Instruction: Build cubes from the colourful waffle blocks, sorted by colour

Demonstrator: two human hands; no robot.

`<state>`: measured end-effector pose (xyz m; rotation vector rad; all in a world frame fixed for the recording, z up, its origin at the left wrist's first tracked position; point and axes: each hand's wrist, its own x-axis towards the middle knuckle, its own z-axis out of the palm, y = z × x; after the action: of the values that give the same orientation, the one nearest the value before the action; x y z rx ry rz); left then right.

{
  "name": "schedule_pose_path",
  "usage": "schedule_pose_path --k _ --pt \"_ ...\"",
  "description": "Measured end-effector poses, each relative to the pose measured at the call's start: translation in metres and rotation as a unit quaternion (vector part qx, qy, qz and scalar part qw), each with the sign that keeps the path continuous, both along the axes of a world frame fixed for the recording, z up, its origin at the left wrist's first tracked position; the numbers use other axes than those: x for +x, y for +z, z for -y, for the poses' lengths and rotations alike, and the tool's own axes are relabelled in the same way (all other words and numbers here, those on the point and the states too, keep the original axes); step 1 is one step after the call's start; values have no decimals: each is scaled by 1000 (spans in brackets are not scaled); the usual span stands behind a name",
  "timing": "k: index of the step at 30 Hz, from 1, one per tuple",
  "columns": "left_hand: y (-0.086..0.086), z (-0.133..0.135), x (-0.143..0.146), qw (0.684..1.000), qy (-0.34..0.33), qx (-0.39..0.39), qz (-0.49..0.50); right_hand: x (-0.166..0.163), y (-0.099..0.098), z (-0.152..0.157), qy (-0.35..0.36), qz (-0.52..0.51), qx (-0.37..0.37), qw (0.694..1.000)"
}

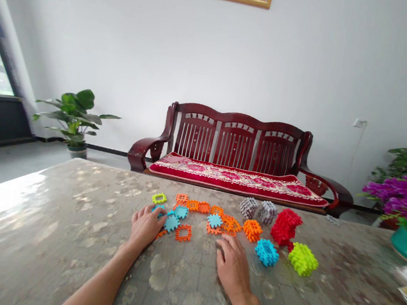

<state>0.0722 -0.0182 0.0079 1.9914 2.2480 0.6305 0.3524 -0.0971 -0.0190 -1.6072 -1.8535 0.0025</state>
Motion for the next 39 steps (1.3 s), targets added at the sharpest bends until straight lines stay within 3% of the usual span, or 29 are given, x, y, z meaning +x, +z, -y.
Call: schedule_pose_path --k 6,17,27,39 --pt "3 0 -3 1000 8 -6 6 1 0 0 5 5 0 1000" --pt "-5 1 4 999 -51 -11 4 -11 5 5 42 45 7 998" --pt "2 2 1 1000 -11 -3 17 -11 8 6 47 36 -17 998" --pt "0 6 11 999 -35 10 7 -11 10 6 45 21 -14 999"
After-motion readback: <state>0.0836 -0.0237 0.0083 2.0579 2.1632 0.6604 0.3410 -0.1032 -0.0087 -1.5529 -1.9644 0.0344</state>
